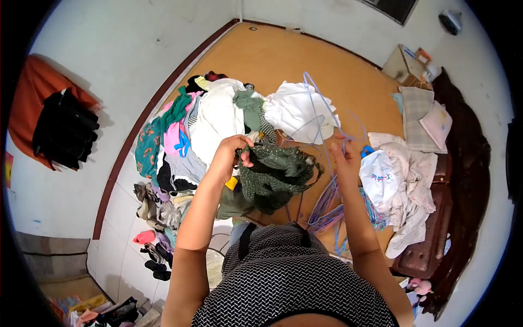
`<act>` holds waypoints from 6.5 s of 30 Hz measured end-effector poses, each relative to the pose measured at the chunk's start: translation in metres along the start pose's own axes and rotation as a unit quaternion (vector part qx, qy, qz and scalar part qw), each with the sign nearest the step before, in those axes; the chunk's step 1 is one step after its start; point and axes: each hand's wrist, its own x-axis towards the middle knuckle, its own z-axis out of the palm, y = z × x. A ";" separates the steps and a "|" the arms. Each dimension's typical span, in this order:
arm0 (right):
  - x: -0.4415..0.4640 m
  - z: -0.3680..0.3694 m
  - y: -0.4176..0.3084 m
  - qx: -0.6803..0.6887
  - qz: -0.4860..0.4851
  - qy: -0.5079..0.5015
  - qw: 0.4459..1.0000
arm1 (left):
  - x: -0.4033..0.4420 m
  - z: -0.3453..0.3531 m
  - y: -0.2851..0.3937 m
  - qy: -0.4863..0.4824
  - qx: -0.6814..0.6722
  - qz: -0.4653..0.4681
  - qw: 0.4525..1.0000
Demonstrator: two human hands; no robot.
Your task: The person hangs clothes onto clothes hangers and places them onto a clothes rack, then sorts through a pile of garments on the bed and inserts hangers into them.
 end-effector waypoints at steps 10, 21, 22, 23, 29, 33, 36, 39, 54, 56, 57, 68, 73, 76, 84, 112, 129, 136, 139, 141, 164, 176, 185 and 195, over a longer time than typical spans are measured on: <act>-0.017 -0.039 0.002 -0.173 0.126 -0.041 0.976 | 0.019 -0.002 0.001 0.030 0.371 0.136 0.918; -0.046 0.043 0.021 -0.109 0.116 -0.117 0.980 | -0.010 0.061 0.009 -0.012 0.504 0.234 0.831; -0.043 0.048 0.013 -0.024 0.148 -0.074 0.986 | -0.009 0.064 0.003 0.067 0.484 0.319 0.812; -0.040 0.054 0.002 0.061 0.178 -0.031 0.982 | -0.007 0.063 -0.002 0.145 0.458 0.399 0.781; -0.021 0.048 -0.050 0.217 0.150 0.024 0.964 | 0.008 0.020 -0.042 0.343 0.530 0.423 0.650; -0.011 0.049 -0.081 0.267 0.145 0.033 0.952 | 0.013 0.010 -0.099 0.341 0.536 0.255 0.729; 0.002 0.049 -0.088 0.290 0.074 0.005 0.954 | 0.015 0.001 -0.139 0.351 0.521 0.170 0.759; 0.019 0.055 -0.080 0.300 0.067 0.010 0.951 | 0.001 0.017 -0.138 0.228 0.484 -0.019 0.845; 0.031 0.061 0.026 0.047 0.101 0.015 0.994 | -0.027 0.054 -0.117 0.072 0.173 -0.029 0.982; 0.035 0.037 0.037 -0.025 0.076 -0.047 0.996 | -0.018 0.041 -0.125 0.071 0.111 -0.017 0.991; 0.036 0.024 0.040 -0.097 0.052 -0.108 0.988 | -0.015 0.034 -0.128 0.061 0.101 -0.014 0.993; 0.010 -0.024 -0.121 -0.157 0.118 -0.348 0.917 | 0.007 0.052 -0.115 0.117 0.406 0.234 0.876; 0.029 -0.048 -0.110 -0.108 0.271 -0.411 0.864 | 0.023 0.037 -0.123 -0.228 0.548 0.065 0.802; 0.059 -0.063 -0.051 -0.229 0.248 -0.413 0.846 | 0.021 0.019 -0.159 -0.300 0.518 0.081 0.797; 0.227 -0.115 0.052 -0.412 -0.057 -0.016 0.909 | 0.056 -0.032 -0.186 -0.082 0.382 -0.011 0.920; 0.296 0.028 0.411 -0.468 -0.179 -0.207 0.840 | 0.341 -0.025 -0.378 -0.085 0.754 0.218 0.613; 0.205 0.006 0.512 -0.600 -0.011 -0.316 0.735 | 0.195 -0.040 -0.421 -0.192 0.647 0.196 0.711; 0.216 0.009 0.478 -0.719 -0.055 -0.391 0.572 | 0.195 -0.044 -0.385 -0.134 0.605 0.178 0.764; 0.219 0.004 0.451 -0.724 -0.012 -0.399 0.563 | 0.183 -0.048 -0.372 -0.127 0.566 0.128 0.804; 0.229 -0.012 0.437 -0.673 -0.015 -0.375 0.638 | 0.175 -0.050 -0.360 -0.118 0.533 0.121 0.829; 0.038 0.090 -0.180 -0.092 0.049 -0.472 0.875 | -0.110 0.060 0.059 0.368 0.441 0.558 0.599; -0.204 0.101 -0.104 0.159 0.120 -0.738 0.645 | -0.321 0.151 -0.045 0.526 0.445 0.354 0.632; -0.337 0.091 -0.132 0.142 0.123 -0.814 0.550 | -0.458 0.170 -0.116 0.546 0.136 0.417 0.714; -0.596 0.090 -0.152 0.159 0.075 -0.846 0.503 | -0.694 0.182 -0.204 0.529 -0.019 0.532 0.661</act>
